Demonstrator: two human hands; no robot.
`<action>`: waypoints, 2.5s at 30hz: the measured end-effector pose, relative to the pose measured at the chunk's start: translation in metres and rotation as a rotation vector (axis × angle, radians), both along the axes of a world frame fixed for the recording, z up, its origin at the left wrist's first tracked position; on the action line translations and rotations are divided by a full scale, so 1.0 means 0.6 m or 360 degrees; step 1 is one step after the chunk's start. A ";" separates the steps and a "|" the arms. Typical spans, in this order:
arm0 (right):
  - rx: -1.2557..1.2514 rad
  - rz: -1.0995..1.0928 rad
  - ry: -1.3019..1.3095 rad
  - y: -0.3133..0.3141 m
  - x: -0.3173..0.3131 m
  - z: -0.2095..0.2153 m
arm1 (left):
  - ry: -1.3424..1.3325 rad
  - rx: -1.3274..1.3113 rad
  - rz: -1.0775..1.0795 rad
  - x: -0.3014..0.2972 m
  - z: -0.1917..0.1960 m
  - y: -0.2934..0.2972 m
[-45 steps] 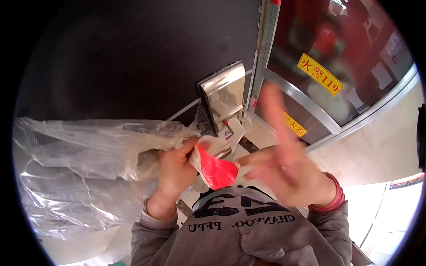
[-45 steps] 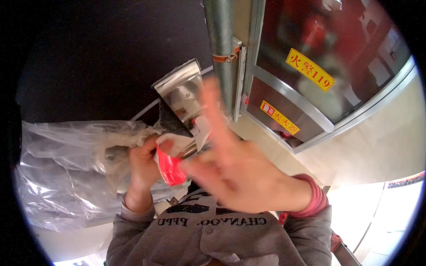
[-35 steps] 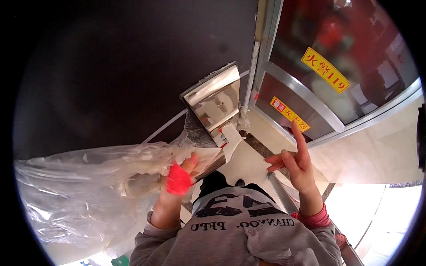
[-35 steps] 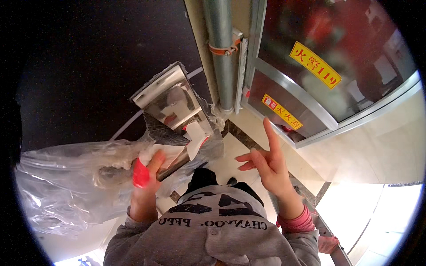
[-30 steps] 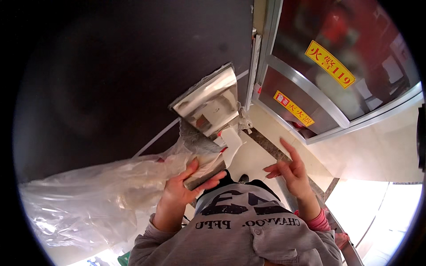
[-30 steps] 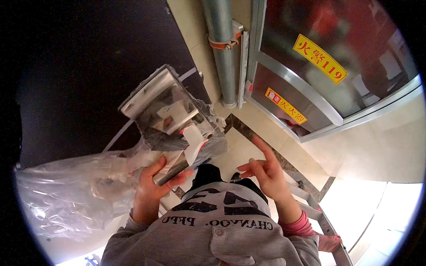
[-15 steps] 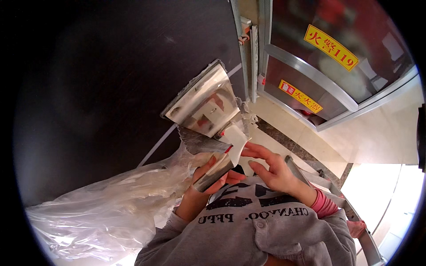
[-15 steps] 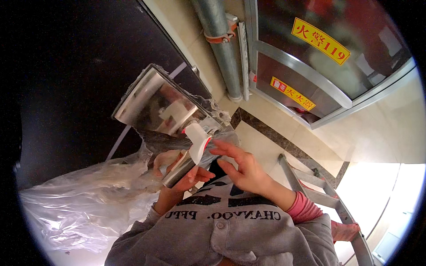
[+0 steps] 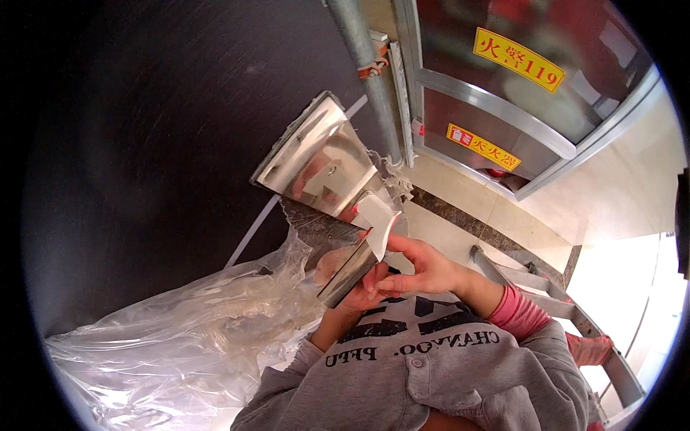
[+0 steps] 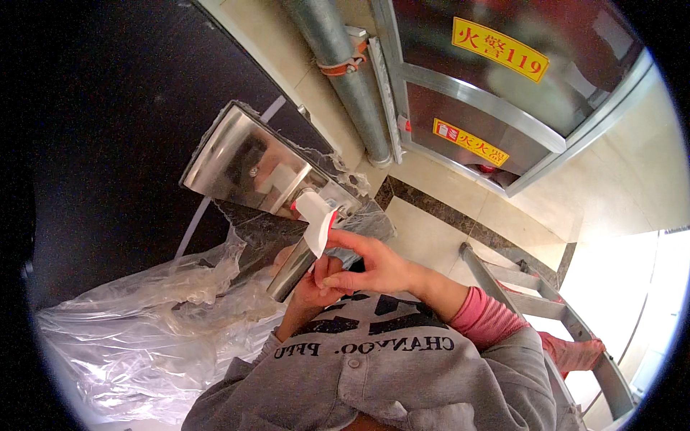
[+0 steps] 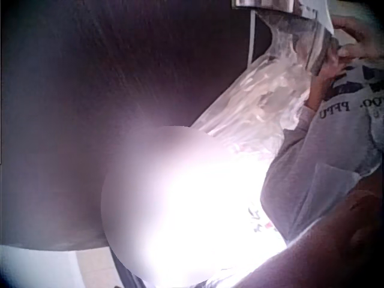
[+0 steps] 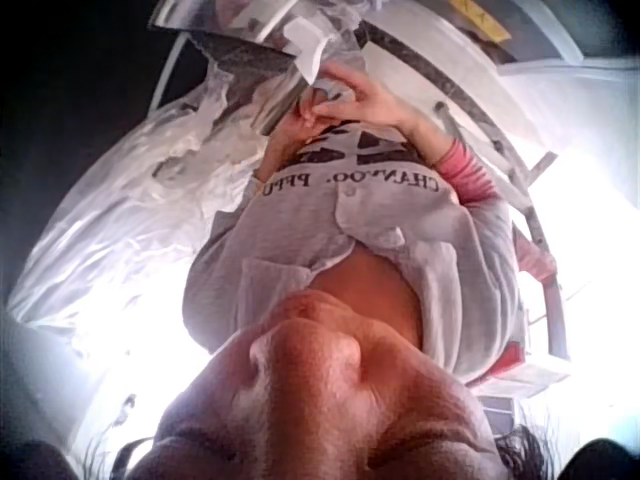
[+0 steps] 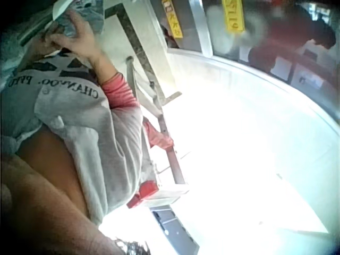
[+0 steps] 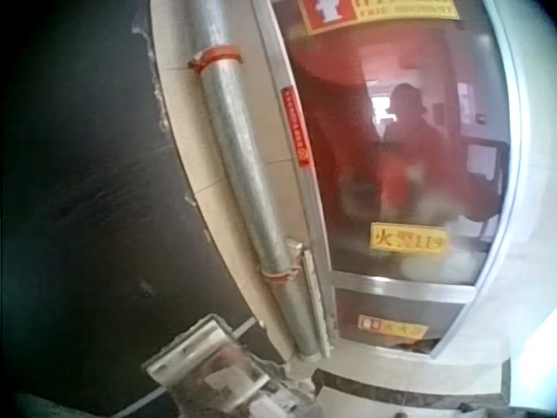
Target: The person removes plastic film and tape from a stainless steel door handle and then uses a hex key to tighten or adjust the lock mechanism.
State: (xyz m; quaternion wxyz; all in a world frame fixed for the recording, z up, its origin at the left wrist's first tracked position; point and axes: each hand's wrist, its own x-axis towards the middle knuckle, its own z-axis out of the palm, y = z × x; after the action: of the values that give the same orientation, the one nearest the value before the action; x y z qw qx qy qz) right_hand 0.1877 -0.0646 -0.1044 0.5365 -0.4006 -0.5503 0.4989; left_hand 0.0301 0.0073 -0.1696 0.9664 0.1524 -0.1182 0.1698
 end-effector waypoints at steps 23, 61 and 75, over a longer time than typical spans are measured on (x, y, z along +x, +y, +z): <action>-0.0819 0.0618 0.0231 -0.089 0.072 0.097 | 0.0641 0.0412 -0.0780 0.093 0.006 -0.108; 0.0893 0.0054 0.0313 -0.065 0.307 0.270 | 0.1153 0.1931 0.1487 -0.069 0.199 -0.024; 0.0057 -0.0001 0.0007 -0.132 0.172 0.150 | 0.2108 0.4055 0.1803 0.045 0.339 -0.012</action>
State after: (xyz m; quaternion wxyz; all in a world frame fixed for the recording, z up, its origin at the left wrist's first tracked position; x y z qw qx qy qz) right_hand 0.2908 -0.1438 -0.0142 0.5449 -0.3900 -0.5578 0.4897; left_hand 0.0573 0.0004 0.0337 -0.1109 0.9177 0.3271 0.1962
